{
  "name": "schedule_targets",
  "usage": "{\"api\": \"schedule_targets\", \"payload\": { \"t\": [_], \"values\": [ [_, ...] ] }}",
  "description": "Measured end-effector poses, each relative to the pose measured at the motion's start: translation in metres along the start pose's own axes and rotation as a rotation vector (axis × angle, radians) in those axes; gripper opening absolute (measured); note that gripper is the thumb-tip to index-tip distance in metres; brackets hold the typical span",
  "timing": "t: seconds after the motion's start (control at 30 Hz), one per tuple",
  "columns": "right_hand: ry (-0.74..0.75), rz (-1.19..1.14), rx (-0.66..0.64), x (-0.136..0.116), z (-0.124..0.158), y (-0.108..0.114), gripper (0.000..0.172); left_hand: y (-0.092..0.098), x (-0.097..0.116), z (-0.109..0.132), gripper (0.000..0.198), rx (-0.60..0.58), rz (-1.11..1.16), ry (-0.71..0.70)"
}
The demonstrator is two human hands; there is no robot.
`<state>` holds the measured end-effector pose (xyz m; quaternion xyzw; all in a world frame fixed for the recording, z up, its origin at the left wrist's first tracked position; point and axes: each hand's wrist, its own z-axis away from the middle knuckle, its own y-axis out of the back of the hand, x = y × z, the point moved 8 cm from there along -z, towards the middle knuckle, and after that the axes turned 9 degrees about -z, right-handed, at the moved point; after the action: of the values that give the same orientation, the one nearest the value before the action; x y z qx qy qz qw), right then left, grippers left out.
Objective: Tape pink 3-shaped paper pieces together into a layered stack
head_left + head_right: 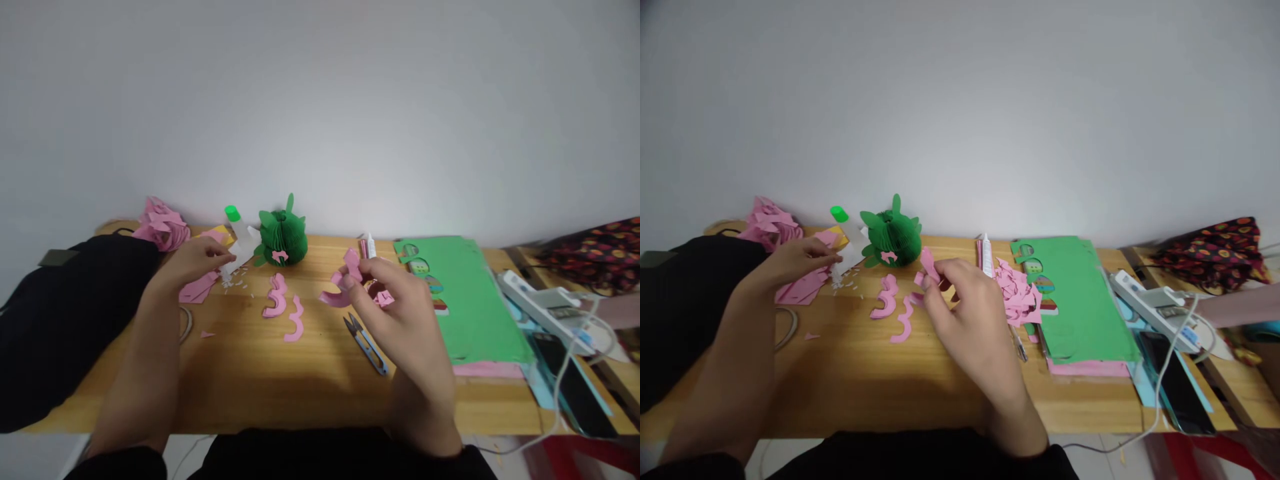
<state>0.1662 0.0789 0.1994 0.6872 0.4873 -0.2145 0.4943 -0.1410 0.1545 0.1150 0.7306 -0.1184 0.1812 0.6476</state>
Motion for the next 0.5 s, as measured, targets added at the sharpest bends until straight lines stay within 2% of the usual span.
{"api": "schedule_targets", "payload": {
  "t": [0.1, 0.2, 0.27, 0.33, 0.4, 0.5],
  "values": [
    [0.003, -0.010, 0.000, 0.001, -0.001, -0.001, 0.012, -0.006, 0.000, 0.000, 0.034, -0.048, 0.049, -0.052],
    [0.000, -0.034, 0.005, 0.002, -0.002, -0.001, 0.013, 0.000, 0.002, 0.000, 0.038, -0.014, 0.092, -0.089],
    [-0.021, -0.066, 0.002, 0.005, -0.004, -0.002, 0.013, 0.007, 0.013, 0.004, 0.038, 0.002, 0.125, -0.122],
    [-0.059, -0.152, -0.021, 0.010, -0.005, -0.007, 0.013, 0.014, 0.037, 0.012, 0.035, 0.014, 0.161, -0.175],
    [-0.101, -0.303, -0.050, 0.016, -0.007, -0.013, 0.013, 0.022, 0.074, 0.026, 0.030, 0.013, 0.212, -0.286],
    [-0.165, -0.521, -0.043, 0.024, -0.009, -0.017, 0.012, 0.018, 0.139, 0.053, 0.022, -0.163, 0.349, -0.476]
  ]
}}
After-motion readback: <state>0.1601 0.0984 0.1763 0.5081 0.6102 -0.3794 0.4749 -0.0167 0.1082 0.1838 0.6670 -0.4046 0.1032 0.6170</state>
